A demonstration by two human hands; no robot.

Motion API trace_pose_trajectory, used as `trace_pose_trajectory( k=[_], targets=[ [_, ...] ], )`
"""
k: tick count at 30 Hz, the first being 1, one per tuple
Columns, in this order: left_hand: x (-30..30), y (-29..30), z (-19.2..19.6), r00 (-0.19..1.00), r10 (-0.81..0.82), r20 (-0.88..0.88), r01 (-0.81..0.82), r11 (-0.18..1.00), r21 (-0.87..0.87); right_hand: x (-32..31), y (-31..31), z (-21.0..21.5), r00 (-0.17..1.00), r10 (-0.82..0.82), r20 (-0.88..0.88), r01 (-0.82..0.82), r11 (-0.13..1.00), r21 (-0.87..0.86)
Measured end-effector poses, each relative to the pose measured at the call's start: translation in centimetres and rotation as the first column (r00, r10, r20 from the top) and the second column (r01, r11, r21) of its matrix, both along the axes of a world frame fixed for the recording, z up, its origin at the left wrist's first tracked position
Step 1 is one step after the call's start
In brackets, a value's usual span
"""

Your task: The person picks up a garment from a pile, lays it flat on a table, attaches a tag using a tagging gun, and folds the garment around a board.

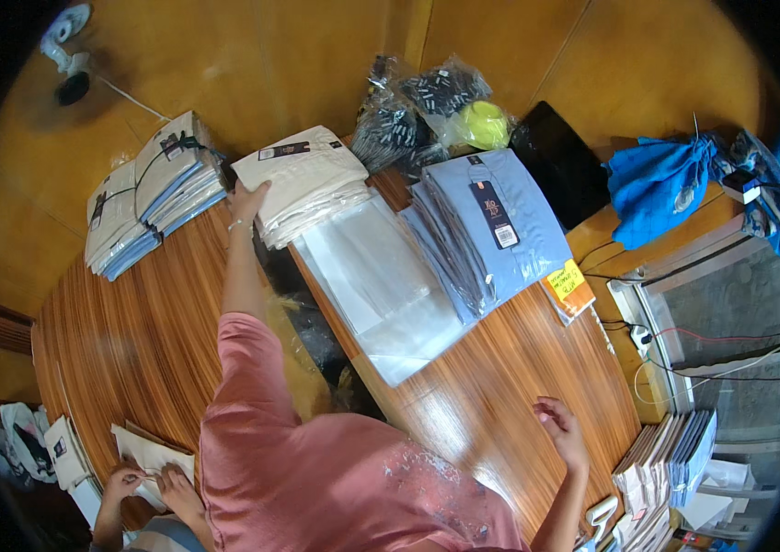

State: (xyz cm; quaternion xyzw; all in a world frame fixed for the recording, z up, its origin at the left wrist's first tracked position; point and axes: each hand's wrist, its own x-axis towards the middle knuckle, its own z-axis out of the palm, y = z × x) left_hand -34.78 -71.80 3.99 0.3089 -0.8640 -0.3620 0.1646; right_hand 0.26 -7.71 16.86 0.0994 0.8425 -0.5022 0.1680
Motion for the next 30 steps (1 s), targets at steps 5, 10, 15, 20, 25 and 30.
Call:
trace_pose_trajectory(
  k=[5, 10, 15, 20, 25, 30],
  targets=[
    [1.1, -0.5, -0.7, 0.904, -0.091, -0.417, 0.350, 0.718, 0.602, 2.6, 2.1, -2.2, 0.988, -0.152, -0.007, 0.151, 0.986, -0.072],
    [2.1, -1.0, -0.2, 0.928, -0.109, -0.355, 0.347, 0.600, 0.721, 5.7, 2.7, -4.8, 0.974, -0.219, 0.060, 0.223, 0.973, -0.053],
    [2.1, -0.5, -0.2, 0.932, -0.068, -0.356, 0.319, 0.619, 0.718, 6.7, 2.3, -6.4, 0.975, -0.201, 0.097, 0.206, 0.978, -0.043],
    [2.7, 0.8, -0.2, 0.908, -0.035, -0.417, 0.404, 0.325, 0.855, 8.7, 2.8, -7.3, 0.969, -0.225, 0.097, 0.229, 0.973, -0.027],
    [1.2, -3.7, -3.2, 0.766, 0.031, -0.642, 0.517, 0.563, 0.645, 11.9, 4.8, -8.5, 0.970, -0.244, 0.009, 0.244, 0.970, -0.023],
    [3.2, 12.6, -1.9, 0.779, -0.115, -0.616, -0.149, 0.921, -0.360, 17.4, 2.9, -7.1, 0.946, -0.323, 0.000, 0.323, 0.946, 0.008]
  ],
)
